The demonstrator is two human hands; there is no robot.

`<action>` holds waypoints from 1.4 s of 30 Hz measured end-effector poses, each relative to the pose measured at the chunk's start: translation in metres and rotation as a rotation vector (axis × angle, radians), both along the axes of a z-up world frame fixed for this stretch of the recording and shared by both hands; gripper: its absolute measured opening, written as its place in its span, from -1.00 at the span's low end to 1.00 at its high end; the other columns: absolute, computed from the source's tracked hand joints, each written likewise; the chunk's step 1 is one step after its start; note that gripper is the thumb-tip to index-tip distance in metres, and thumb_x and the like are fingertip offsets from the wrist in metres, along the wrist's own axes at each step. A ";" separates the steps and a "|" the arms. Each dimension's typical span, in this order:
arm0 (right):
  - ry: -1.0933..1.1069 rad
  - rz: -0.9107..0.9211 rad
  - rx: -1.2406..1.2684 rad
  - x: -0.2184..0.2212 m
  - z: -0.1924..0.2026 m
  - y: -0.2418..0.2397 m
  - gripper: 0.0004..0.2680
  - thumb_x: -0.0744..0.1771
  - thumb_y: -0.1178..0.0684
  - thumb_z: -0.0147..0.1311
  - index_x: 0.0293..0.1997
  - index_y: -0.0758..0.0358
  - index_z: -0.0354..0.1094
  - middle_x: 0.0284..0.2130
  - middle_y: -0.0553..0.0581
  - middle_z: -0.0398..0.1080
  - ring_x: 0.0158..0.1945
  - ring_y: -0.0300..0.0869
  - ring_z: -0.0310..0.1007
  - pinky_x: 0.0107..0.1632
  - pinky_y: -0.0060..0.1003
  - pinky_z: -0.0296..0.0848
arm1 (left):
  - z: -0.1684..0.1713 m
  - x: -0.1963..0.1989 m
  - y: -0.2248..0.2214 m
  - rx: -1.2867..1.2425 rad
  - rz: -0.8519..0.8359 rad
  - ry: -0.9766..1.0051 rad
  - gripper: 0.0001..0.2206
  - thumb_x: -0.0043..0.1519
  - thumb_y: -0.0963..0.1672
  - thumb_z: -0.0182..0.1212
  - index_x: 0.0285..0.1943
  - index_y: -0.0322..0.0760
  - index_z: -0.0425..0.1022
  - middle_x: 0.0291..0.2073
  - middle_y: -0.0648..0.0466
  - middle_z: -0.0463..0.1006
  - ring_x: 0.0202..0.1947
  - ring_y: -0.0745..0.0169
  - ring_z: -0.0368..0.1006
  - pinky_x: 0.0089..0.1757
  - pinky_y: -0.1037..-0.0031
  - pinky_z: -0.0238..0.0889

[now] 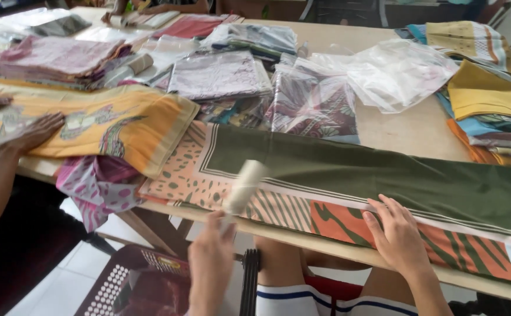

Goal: Cleaning a piece of fabric with a lint roller and folding it neatly on a table.

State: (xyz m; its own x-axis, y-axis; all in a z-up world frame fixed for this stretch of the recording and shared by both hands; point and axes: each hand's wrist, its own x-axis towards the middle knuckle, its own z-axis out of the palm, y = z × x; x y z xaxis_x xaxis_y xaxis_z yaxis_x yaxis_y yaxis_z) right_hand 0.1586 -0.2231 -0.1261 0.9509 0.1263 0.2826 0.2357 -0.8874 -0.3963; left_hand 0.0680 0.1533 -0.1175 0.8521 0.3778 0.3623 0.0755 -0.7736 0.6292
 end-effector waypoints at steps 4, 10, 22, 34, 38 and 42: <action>-0.023 0.016 -0.004 0.000 -0.001 0.000 -0.59 0.40 -0.27 -0.25 0.26 0.11 0.36 0.35 0.23 0.24 0.45 0.03 0.12 0.43 0.02 0.05 | 0.003 0.010 -0.011 0.061 -0.099 0.040 -0.82 0.25 -0.08 0.29 -0.03 -0.06 0.44 -0.38 0.07 0.53 -0.30 0.01 0.45 -0.38 0.16 0.33; -0.061 0.011 -0.008 0.002 -0.008 -0.002 -0.62 0.41 -0.23 -0.24 0.23 0.08 0.40 0.32 0.23 0.29 0.46 -0.01 0.14 0.43 -0.01 0.04 | -0.010 0.034 0.075 0.129 0.231 0.027 -0.69 0.16 -0.13 0.41 0.09 -0.31 0.63 -0.16 -0.14 0.64 -0.17 -0.04 0.48 -0.26 0.32 0.57; -0.022 -0.011 -0.085 0.002 -0.001 0.006 -0.57 0.40 -0.30 -0.27 0.25 0.09 0.38 0.32 0.16 0.28 0.45 0.00 0.12 0.46 -0.02 0.01 | 0.019 0.057 -0.003 0.318 -0.051 -0.370 -0.86 0.29 -0.10 0.20 -0.17 -0.06 0.70 -0.13 0.02 0.64 -0.22 -0.06 0.47 -0.10 0.15 0.24; -0.048 0.010 -0.045 0.004 -0.008 0.002 -0.60 0.41 -0.27 -0.25 0.21 0.10 0.41 0.30 0.18 0.31 0.45 0.02 0.13 0.45 -0.01 0.03 | 0.003 0.107 0.142 0.153 0.625 0.110 -0.79 0.16 -0.08 0.50 -0.06 -0.15 0.71 -0.25 0.01 0.70 -0.29 0.22 0.51 -0.38 0.50 0.41; -0.043 -0.002 -0.079 0.007 -0.005 0.005 -0.58 0.40 -0.30 -0.26 0.22 0.10 0.40 0.29 0.16 0.32 0.45 -0.02 0.14 0.45 -0.02 0.04 | 0.019 0.094 0.100 0.626 0.703 0.018 -0.74 0.22 0.06 0.37 -0.23 -0.13 0.59 -0.42 0.08 0.51 -0.42 0.29 0.40 -0.46 0.51 0.30; -0.004 -0.004 -0.076 0.006 -0.004 0.003 -0.57 0.40 -0.30 -0.29 0.24 0.09 0.38 0.31 0.13 0.30 0.46 -0.03 0.11 0.46 -0.03 0.02 | 0.032 0.079 -0.006 0.320 0.042 -0.075 -0.78 0.20 -0.14 0.37 -0.05 0.20 0.73 -0.37 0.08 0.64 -0.64 0.40 0.32 -0.64 0.64 0.30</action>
